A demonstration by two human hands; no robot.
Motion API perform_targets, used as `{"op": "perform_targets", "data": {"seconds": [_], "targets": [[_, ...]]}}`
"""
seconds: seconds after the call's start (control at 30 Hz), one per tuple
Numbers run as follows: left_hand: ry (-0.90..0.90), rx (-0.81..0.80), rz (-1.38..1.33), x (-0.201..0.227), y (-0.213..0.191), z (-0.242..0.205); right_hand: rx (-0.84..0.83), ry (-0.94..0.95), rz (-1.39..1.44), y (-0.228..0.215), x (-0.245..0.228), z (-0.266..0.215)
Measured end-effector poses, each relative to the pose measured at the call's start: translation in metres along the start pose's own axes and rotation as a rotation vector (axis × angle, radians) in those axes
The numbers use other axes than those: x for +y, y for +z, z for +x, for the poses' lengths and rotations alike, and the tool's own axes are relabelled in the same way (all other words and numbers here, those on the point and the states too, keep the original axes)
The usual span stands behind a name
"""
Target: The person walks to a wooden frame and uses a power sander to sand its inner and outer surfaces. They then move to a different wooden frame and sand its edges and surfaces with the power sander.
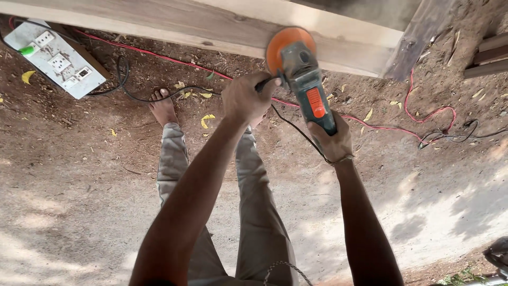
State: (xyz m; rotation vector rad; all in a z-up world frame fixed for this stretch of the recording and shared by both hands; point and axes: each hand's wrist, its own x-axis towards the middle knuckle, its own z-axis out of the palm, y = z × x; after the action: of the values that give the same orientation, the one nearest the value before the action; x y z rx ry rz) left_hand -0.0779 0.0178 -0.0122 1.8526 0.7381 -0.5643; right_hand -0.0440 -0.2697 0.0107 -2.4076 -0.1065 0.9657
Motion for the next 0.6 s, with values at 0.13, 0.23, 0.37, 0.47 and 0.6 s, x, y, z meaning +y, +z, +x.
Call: {"op": "perform_targets", "data": {"seconds": [0.13,0.23,0.37,0.47,0.6], "targets": [[0.098,-0.083,0.029,0.019,0.051,0.028,0.073,0.077,0.114,-0.004,0.044,-0.012],[0.156,-0.158,0.112,0.021,0.051,0.031,0.144,0.187,0.364,0.011,0.044,-0.019],[0.238,-0.02,0.097,-0.037,0.006,0.015,0.123,0.158,0.455,0.072,0.023,-0.014],[0.132,0.143,0.063,-0.085,-0.071,-0.016,0.026,-0.009,0.347,0.116,-0.051,0.002],[0.217,0.543,0.132,-0.185,-0.152,-0.04,-0.161,-0.058,0.259,0.16,-0.18,0.023]]}}
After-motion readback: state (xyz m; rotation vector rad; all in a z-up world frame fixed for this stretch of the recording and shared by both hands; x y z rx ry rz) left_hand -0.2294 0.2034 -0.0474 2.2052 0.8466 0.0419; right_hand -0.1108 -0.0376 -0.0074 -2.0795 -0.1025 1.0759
